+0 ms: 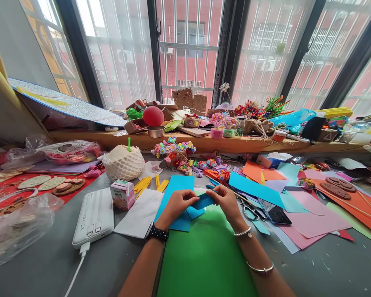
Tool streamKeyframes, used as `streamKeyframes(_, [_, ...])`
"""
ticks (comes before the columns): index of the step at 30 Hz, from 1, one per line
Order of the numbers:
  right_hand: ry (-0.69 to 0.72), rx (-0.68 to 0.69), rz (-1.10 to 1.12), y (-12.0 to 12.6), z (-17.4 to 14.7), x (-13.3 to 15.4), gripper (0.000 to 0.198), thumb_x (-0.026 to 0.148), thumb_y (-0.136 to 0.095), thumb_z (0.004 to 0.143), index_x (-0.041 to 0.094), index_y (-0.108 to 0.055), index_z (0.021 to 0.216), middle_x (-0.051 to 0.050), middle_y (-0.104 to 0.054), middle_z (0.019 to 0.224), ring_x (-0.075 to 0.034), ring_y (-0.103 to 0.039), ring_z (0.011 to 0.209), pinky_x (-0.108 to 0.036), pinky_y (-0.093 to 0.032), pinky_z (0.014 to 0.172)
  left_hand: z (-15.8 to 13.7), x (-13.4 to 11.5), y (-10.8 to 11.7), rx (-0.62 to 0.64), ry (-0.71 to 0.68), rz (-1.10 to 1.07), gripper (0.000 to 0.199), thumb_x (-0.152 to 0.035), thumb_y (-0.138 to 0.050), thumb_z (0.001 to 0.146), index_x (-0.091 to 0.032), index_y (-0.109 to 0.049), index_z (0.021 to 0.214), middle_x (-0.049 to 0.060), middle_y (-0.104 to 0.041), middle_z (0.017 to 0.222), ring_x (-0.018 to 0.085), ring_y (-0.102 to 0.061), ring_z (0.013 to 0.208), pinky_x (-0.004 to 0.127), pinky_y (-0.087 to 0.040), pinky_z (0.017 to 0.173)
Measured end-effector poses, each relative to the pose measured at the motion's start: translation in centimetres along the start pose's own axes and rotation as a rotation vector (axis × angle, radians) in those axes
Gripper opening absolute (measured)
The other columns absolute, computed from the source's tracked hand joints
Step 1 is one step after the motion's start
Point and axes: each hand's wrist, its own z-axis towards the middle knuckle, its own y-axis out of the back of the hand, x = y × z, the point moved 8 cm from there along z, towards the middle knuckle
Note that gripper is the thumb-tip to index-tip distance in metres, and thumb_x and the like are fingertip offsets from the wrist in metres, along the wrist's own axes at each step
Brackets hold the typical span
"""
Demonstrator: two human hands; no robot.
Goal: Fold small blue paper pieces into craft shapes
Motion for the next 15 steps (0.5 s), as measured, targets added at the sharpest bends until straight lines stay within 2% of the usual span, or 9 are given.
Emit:
streamKeyframes(5, [0.087, 0.061, -0.06, -0.5, -0.2, 0.8, 0.029, 0.043, -0.061, 0.061, 0.016, -0.053, 0.061, 0.003, -0.048, 0.052, -0.01, -0.044, 0.047, -0.02, -0.034, 0.044, 0.0, -0.9, 0.3, -0.073, -0.091, 0.15, 0.017, -0.033, -0.059, 0.059, -0.016, -0.062, 0.059, 0.003, -0.056, 0.065, 0.014, -0.051, 0.064, 0.022, -0.038, 0.055])
streamKeyframes(9, [0.136, 0.128, -0.104, -1.6, -0.5, 1.4, 0.027, 0.042, -0.055, 0.068, 0.017, -0.055, 0.078, -0.002, -0.057, 0.075, -0.014, -0.053, 0.068, -0.022, -0.041, 0.054, 0.0, 0.1, 0.6, -0.153, 0.067, -0.109, 0.025, -0.039, -0.055, 0.063, -0.015, -0.055, 0.067, -0.002, -0.051, 0.051, 0.011, -0.049, 0.047, 0.022, -0.039, 0.047])
streamKeyframes(12, [0.139, 0.228, -0.184, -2.8, -0.7, 1.1, 0.026, 0.042, -0.055, 0.068, 0.016, -0.055, 0.066, -0.001, -0.057, 0.064, -0.014, -0.054, 0.062, -0.022, -0.042, 0.053, -0.1, 0.5, 0.3, -0.153, 0.145, -0.291, 0.026, -0.039, -0.057, 0.062, -0.015, -0.049, 0.067, -0.004, -0.052, 0.046, 0.012, -0.053, 0.046, 0.023, -0.042, 0.049])
streamKeyframes(15, [0.106, 0.227, -0.152, -2.9, -0.6, 0.6, 0.029, 0.043, -0.052, 0.07, 0.016, -0.052, 0.06, 0.0, -0.056, 0.056, -0.013, -0.054, 0.054, -0.023, -0.042, 0.051, -0.1, 0.6, 0.1, -0.145, 0.17, -0.364, 0.027, -0.037, -0.062, 0.058, -0.015, -0.047, 0.06, -0.002, -0.055, 0.05, 0.014, -0.058, 0.052, 0.024, -0.045, 0.052])
